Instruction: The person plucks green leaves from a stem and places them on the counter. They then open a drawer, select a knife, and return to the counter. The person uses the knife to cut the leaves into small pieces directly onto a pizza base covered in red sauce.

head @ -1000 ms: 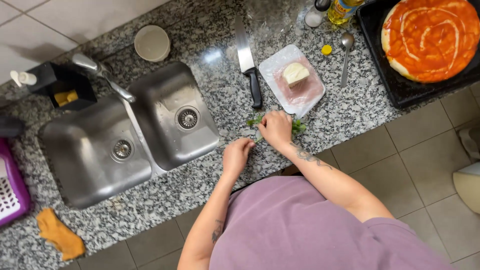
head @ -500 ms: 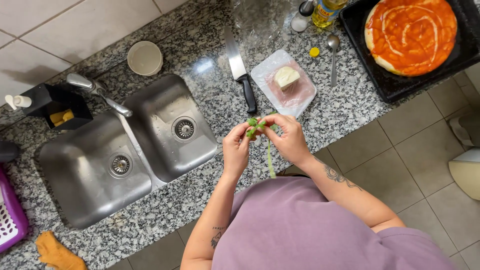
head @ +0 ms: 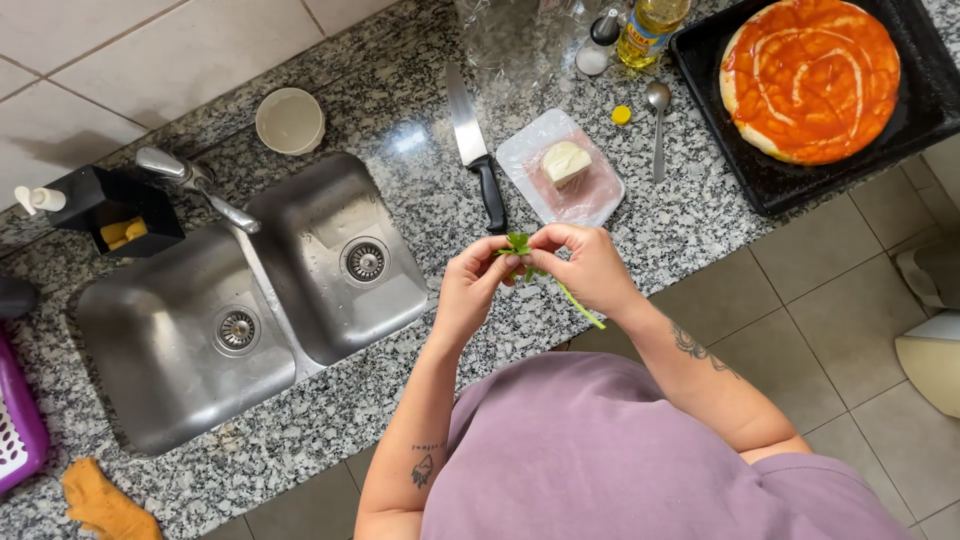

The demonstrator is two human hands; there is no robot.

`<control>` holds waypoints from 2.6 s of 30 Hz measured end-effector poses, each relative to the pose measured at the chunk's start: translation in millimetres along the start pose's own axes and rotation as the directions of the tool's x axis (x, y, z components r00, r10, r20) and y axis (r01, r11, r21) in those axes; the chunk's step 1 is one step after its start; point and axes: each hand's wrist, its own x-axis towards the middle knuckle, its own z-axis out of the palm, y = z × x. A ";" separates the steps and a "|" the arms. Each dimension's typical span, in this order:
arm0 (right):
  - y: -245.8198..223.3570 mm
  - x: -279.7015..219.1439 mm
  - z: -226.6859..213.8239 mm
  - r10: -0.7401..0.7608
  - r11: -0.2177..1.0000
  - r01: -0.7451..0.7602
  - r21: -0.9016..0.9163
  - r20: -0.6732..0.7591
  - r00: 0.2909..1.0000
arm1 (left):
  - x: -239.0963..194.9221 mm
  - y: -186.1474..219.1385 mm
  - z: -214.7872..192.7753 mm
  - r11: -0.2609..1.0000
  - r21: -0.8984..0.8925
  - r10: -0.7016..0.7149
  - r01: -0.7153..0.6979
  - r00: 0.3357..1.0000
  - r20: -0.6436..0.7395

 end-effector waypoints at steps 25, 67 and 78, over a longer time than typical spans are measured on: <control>41.1 6.5 -15.0 -0.003 0.971 0.049 0.235 -0.191 0.982 | 17.8 -110.7 -50.4 0.632 0.773 -0.017 0.063 0.998 -0.067; -2.8 14.2 3.7 0.043 0.938 0.002 0.348 -0.122 0.992 | 19.7 22.3 6.2 0.358 0.856 0.250 -0.373 0.921 0.297; 5.9 10.9 -20.8 -0.061 0.997 0.042 -0.066 -0.332 0.941 | 16.9 -35.5 -12.8 0.607 0.783 0.145 -0.137 0.988 0.060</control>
